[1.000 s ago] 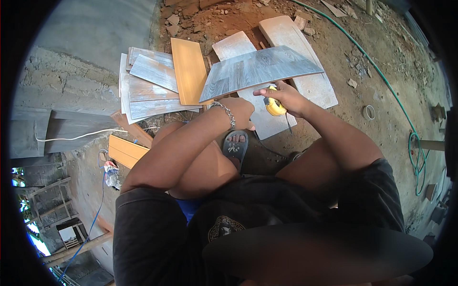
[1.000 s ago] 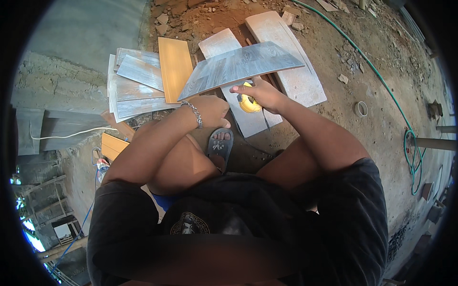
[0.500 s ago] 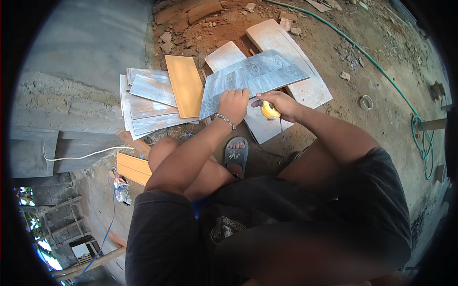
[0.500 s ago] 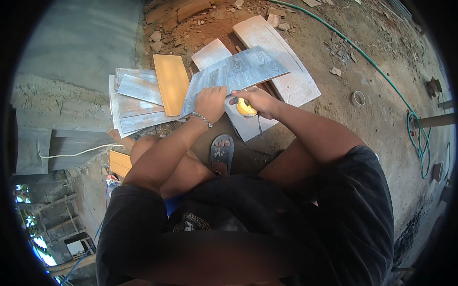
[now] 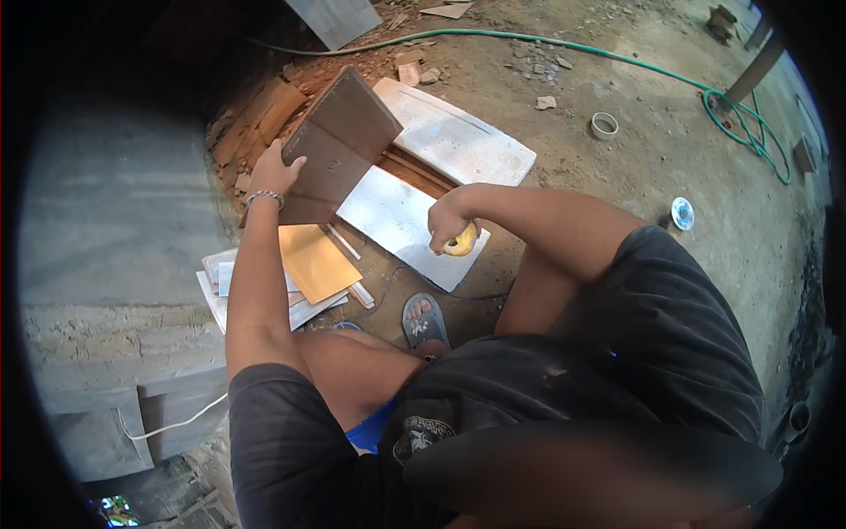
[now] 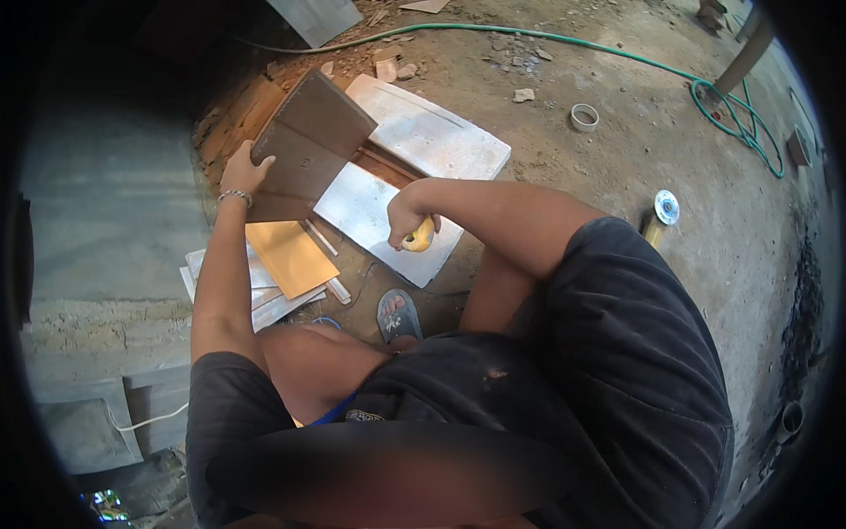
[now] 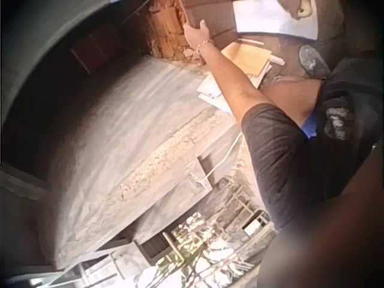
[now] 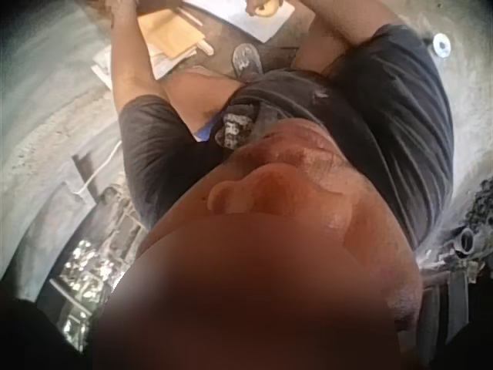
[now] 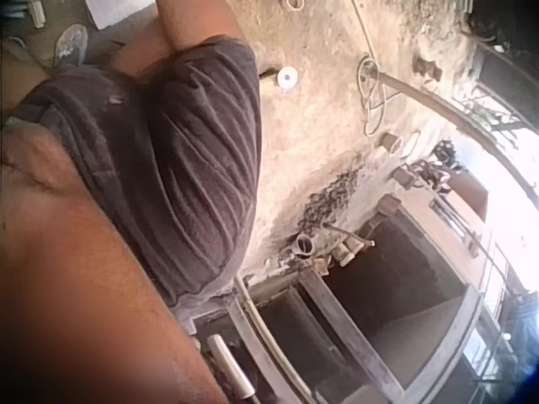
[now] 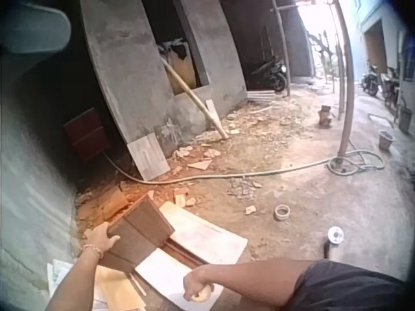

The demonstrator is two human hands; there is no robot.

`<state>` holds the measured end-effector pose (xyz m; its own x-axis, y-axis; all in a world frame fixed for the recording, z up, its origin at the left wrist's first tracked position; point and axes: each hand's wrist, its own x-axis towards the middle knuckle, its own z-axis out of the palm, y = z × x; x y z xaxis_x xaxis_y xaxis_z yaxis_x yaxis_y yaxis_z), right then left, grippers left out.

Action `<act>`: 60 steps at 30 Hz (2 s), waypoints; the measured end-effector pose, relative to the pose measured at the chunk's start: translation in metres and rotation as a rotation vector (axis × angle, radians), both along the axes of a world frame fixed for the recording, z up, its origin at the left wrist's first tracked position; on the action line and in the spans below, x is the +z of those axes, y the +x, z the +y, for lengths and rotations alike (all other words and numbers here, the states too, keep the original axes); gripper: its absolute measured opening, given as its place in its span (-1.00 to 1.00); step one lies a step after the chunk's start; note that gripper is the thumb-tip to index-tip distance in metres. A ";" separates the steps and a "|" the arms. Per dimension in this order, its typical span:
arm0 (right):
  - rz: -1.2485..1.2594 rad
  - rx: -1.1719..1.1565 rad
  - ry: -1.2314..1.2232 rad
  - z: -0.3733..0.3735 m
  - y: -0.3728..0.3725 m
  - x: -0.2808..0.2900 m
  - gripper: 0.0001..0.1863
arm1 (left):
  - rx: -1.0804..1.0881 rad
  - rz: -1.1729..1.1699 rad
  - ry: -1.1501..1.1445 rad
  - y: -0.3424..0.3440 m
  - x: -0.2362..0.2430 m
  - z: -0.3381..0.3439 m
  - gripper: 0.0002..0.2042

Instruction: Measuring and marking floor tiles with a pencil and tape measure before cutting.

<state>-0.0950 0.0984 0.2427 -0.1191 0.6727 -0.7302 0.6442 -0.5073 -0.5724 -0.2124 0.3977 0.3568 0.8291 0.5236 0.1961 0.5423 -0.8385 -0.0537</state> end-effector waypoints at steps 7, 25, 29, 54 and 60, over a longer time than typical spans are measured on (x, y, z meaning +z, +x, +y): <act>-0.284 0.185 0.007 0.008 0.028 -0.025 -0.64 | 0.019 -0.138 0.460 -0.013 -0.039 0.040 -0.37; -0.305 -0.219 -0.270 -0.008 0.147 -0.088 -0.62 | -0.336 -0.129 0.349 0.022 -0.075 0.108 -0.36; -0.307 -0.132 -0.266 -0.017 0.103 -0.099 -0.62 | -0.267 0.009 0.303 -0.027 -0.080 0.164 -0.33; -0.183 -0.188 -0.267 -0.023 0.046 -0.009 -0.55 | 0.152 -0.094 0.028 0.028 0.011 -0.016 -0.62; -0.177 -0.217 -0.304 -0.028 0.059 -0.015 -0.53 | 0.145 -0.206 0.113 0.064 -0.022 -0.042 -0.69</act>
<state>-0.0359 0.0703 0.2280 0.1472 0.4185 -0.8962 0.5784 -0.7714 -0.2652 -0.1486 0.3552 0.3350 0.6835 0.5996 0.4164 0.6656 -0.7461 -0.0183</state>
